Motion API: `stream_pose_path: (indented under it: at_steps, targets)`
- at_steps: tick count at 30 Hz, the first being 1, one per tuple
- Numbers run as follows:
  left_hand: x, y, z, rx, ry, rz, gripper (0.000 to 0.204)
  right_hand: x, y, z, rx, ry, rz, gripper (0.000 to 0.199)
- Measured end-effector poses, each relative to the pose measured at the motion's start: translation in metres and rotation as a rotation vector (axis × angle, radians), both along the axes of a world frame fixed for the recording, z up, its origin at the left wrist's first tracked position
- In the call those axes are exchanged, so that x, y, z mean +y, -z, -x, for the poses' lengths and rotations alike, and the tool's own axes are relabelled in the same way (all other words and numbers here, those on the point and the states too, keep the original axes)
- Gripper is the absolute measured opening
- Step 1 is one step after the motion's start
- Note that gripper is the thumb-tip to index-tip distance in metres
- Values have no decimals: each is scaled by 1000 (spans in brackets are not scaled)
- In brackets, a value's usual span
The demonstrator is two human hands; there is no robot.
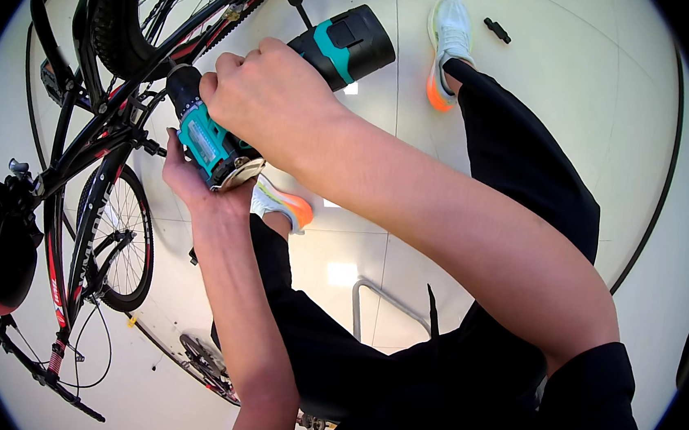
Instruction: The person uses a cordless impact driver to tighten bolts on the rear rack of a bicycle. They work on multiple fasteners around the rack's mounting points while the bicycle remains upright on its kickstand.
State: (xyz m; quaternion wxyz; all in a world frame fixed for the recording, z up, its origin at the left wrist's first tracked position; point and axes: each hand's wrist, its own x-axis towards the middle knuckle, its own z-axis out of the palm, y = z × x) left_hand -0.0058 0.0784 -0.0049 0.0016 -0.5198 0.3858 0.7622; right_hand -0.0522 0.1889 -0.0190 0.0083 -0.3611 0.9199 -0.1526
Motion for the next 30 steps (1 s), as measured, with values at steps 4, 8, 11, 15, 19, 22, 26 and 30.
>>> stream_pose_path:
  at_steps: [4, 8, 11, 15, 19, 22, 26, 30]
  targets:
    - [-1, -1, 0, 4, 31, 27, 54, -1, 0, 0, -21, 14, 0, 31]
    - [-2, -2, 0, -4, 14, 30, 54, -2, -4, 0, -26, 7, -9, 31]
    - [-3, -2, -1, 3, 15, 6, 54, -3, -4, -1, -20, 9, -9, 30]
    - [-5, 0, -1, 4, 22, 12, 53, -4, 0, -1, -1, 22, 1, 29]
    - [-3, -3, 0, -3, 10, 15, 53, -4, 1, -1, 2, 19, 2, 29]
    - [-6, -2, -1, 3, 10, 2, 52, -6, 0, -4, 15, 36, -4, 28]
    - [-8, -1, -3, 6, 15, 3, 52, -6, 0, -4, 15, 30, -18, 29]
    - [-6, -2, -2, -10, -10, 10, 52, -7, 2, -5, 12, 42, -4, 29]
